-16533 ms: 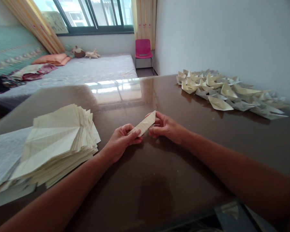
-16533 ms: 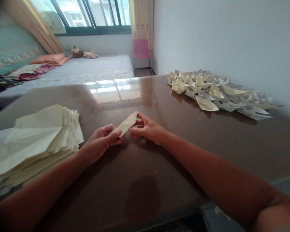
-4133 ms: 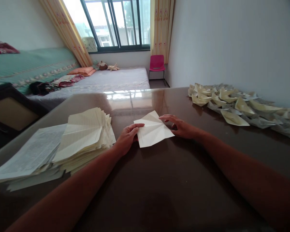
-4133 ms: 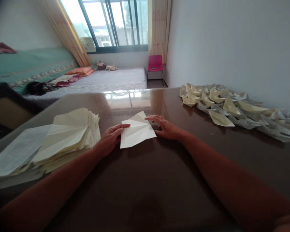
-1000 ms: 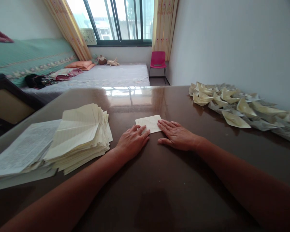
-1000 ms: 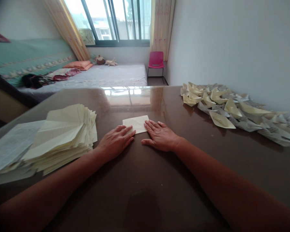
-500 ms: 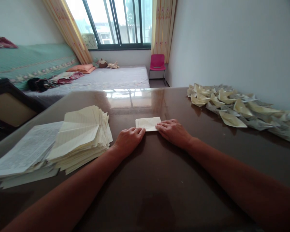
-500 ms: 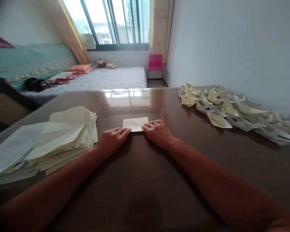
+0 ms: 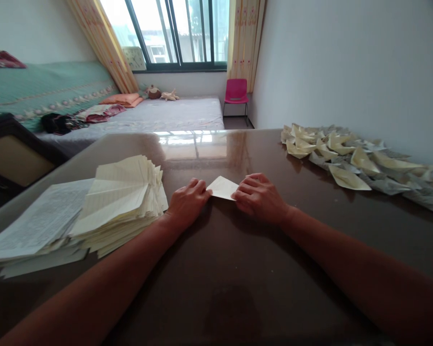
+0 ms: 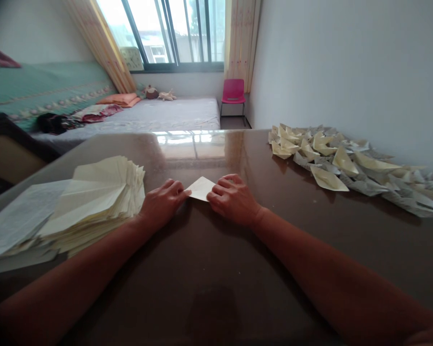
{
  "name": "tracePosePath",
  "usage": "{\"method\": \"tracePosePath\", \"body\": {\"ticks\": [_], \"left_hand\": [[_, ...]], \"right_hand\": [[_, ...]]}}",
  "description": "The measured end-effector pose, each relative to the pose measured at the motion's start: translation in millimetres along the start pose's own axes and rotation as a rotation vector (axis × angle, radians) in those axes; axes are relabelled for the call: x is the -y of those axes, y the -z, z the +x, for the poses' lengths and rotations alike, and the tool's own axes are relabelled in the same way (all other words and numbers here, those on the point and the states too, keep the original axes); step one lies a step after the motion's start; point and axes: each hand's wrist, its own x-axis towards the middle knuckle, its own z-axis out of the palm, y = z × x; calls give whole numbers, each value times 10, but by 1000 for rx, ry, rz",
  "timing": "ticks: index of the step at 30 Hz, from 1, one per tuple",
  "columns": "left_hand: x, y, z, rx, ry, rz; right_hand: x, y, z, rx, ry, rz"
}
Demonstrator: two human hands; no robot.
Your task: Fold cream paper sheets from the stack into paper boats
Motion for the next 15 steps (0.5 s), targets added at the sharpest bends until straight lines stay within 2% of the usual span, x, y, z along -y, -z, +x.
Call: {"method": "tracePosePath", "body": {"ticks": [4, 9, 11, 15], "left_hand": [[-17, -3, 2, 5, 23, -46], [-133, -2, -23, -83, -112, -187], [-161, -5, -34, -72, -141, -232], [-124, -47, -59, -58, -134, -336]], "right_hand": [[49, 12, 10, 21, 24, -23], [122, 37, 18, 122, -4, -14], [119, 38, 18, 168, -26, 60], [-1, 16, -8, 293, -53, 347]]}}
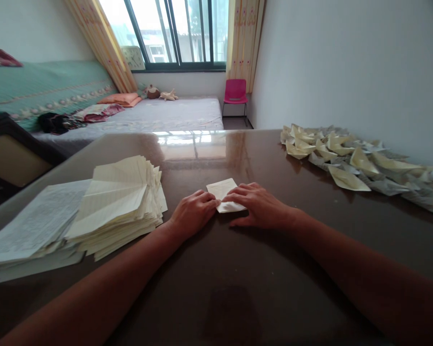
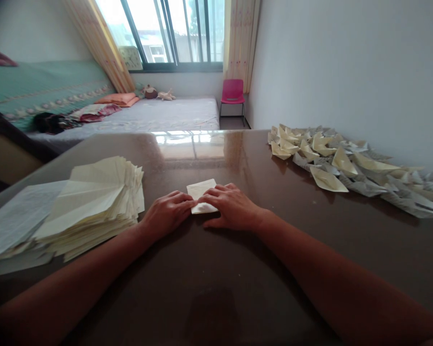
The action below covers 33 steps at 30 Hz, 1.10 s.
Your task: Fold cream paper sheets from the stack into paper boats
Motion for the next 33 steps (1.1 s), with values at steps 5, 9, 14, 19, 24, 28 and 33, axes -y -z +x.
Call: {"method": "tracePosePath", "body": {"ticks": [5, 9, 14, 19, 24, 28, 33], "left_hand": [[62, -5, -43, -8, 21, -105], [57, 12, -52, 17, 59, -199], [59, -2, 3, -7, 354, -328], [82, -10, 62, -35, 557, -481], [94, -24, 43, -54, 483, -485], [83, -56, 11, -43, 396, -357], [43, -56, -12, 16, 281, -226]], "right_hand": [[-215, 13, -34, 63, -16, 232], [-333, -26, -32, 31, -65, 489], [-377, -165, 32, -38, -325, 751], [-324, -275, 130, -206, -500, 588], [-302, -310, 160, -238, -558, 430], [-299, -319, 179, -194, -596, 304], [-340, -254, 268, -66, -596, 170]]}}
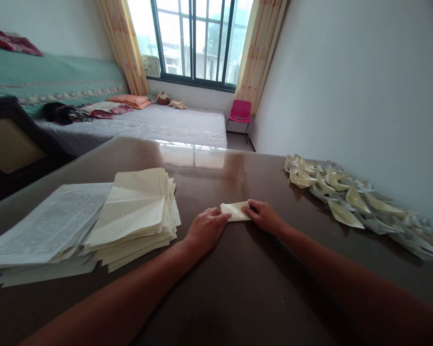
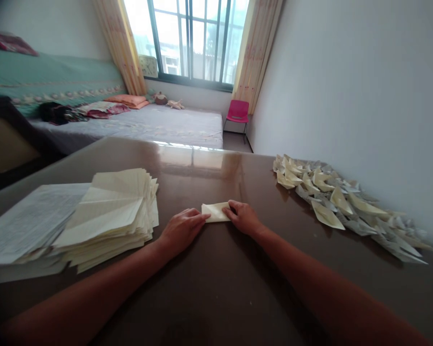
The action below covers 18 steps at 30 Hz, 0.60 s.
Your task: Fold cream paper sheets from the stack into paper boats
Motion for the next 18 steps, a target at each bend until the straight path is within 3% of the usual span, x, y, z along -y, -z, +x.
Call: {"method": "tracePosePath", "body": {"ticks": [5, 13, 18], "left_hand": [[-48, 26, 3, 12, 0, 94], [-37, 39, 23, 75, -23, 125], [-83, 79, 34, 123, -22, 194]], "right_hand": [[59, 46, 98, 54, -29, -94], [159, -63, 35, -38, -149, -263], [183, -83, 16, -59, -139, -318]]}}
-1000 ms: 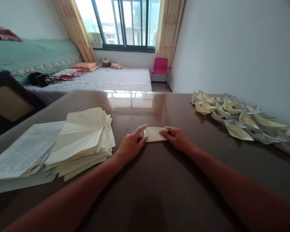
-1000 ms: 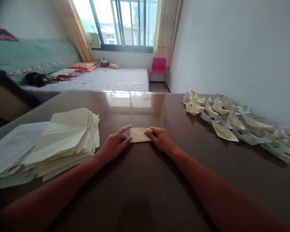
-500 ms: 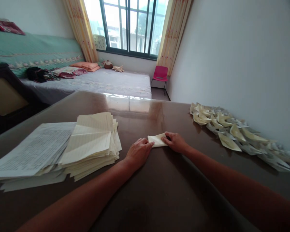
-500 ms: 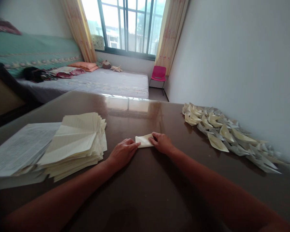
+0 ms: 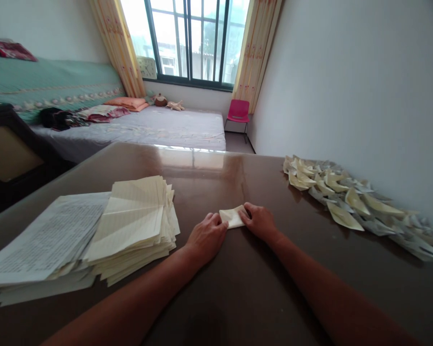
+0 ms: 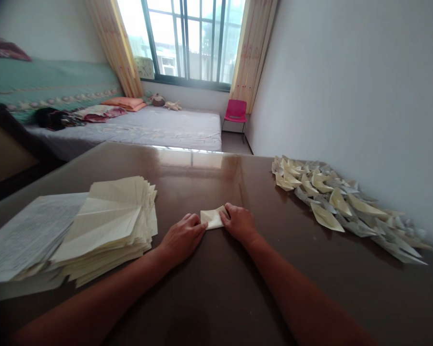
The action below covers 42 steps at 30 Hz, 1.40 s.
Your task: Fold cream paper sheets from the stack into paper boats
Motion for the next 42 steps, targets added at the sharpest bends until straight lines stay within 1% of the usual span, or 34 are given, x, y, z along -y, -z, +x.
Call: {"method": "tracePosePath", "body": {"ticks": [4, 12, 18, 22, 32, 42], "left_hand": [[-35, 30, -12, 5, -5, 48], [-37, 27, -30, -70, -90, 99], [-5, -54, -14, -123, -67, 81], [11, -90, -17, -148, -67, 69], [37, -131, -21, -171, -27, -11], [47, -178, -21, -211, 4, -65]], "right_hand": [[19, 4, -7, -17, 43, -10], [32, -25, -17, -80, 78, 56], [-13, -135, 17, -98, 2, 131], [-40, -192, 31, -125, 13, 179], [-47, -221, 44, -138, 24, 263], [-47, -261, 51, -143, 15, 289]]}}
